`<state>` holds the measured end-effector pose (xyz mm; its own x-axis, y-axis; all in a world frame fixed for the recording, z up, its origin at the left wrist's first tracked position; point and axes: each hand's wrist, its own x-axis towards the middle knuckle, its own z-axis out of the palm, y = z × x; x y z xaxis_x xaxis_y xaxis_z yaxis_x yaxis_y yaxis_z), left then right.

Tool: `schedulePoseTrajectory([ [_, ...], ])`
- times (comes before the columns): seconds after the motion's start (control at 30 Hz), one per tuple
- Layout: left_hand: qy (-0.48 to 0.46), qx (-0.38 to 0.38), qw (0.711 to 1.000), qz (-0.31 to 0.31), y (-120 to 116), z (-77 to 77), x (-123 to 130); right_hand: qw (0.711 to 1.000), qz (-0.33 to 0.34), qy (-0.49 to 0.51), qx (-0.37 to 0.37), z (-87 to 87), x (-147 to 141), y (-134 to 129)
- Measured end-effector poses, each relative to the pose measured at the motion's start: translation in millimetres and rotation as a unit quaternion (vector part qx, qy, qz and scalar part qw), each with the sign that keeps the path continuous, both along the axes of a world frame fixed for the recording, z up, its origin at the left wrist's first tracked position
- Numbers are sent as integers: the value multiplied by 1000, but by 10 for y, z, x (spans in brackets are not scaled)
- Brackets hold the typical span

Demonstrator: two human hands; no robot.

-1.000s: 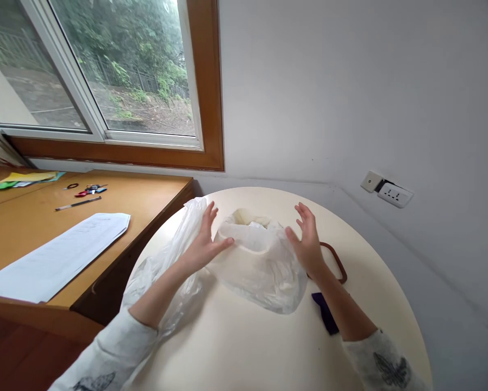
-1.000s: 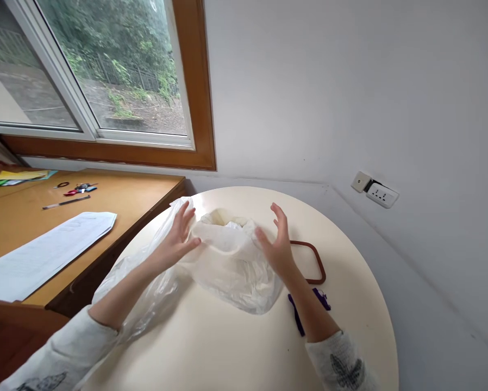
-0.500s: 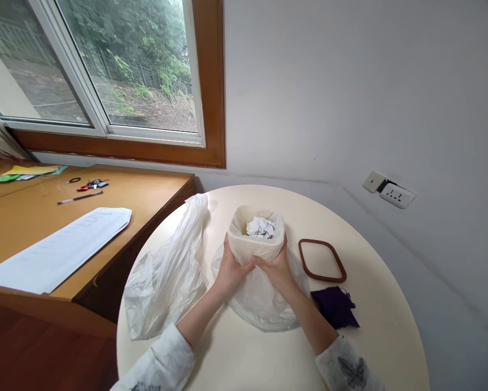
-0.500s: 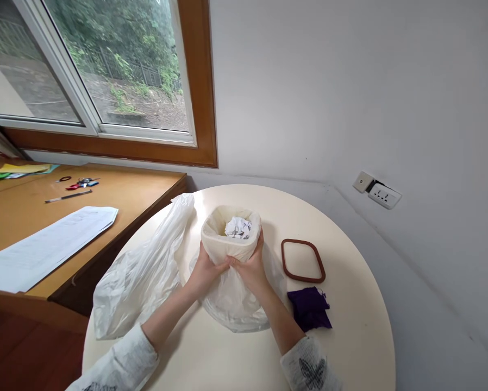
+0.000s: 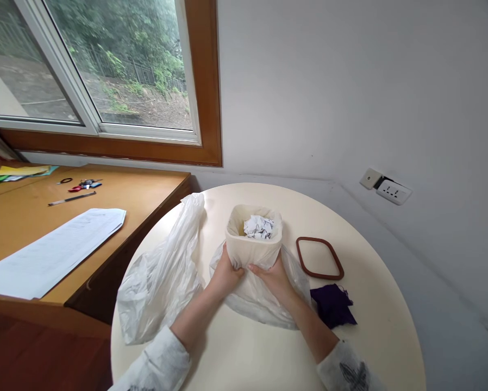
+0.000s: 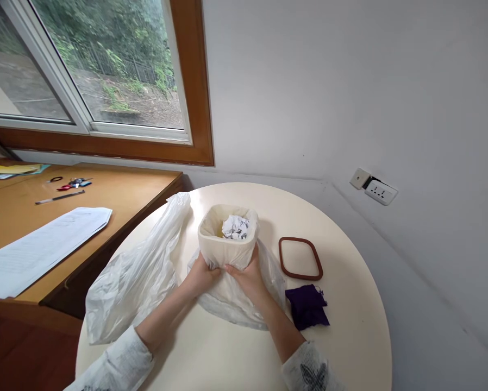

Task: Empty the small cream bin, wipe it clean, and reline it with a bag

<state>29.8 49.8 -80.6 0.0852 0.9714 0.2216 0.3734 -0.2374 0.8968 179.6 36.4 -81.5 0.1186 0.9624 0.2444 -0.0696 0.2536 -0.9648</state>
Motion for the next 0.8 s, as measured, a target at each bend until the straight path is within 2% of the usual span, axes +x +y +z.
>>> schedulePoseTrajectory([
  [0.17,-38,-62,997,0,64,69,-111,996,40,-46,-69,84,58,-383],
  [0.33,-84,-33,995,52,56,107,-129,985,42,-117,-119,35,26,-734],
  [0.47,-84,-30,992,90,76,96,-142,977,69,-157,-130,37,10,-825],
  [0.57,-88,-51,989,105,121,77,-176,976,81,-185,-83,136,95,-791],
  [0.63,-86,-66,988,112,139,75,-192,981,40,-183,-44,192,194,-746],
  [0.7,-81,-74,987,115,132,99,-191,989,-44,-142,-27,211,309,-702],
  [0.8,-117,-11,979,169,72,187,-161,986,-158,-40,-44,199,467,-633],
])
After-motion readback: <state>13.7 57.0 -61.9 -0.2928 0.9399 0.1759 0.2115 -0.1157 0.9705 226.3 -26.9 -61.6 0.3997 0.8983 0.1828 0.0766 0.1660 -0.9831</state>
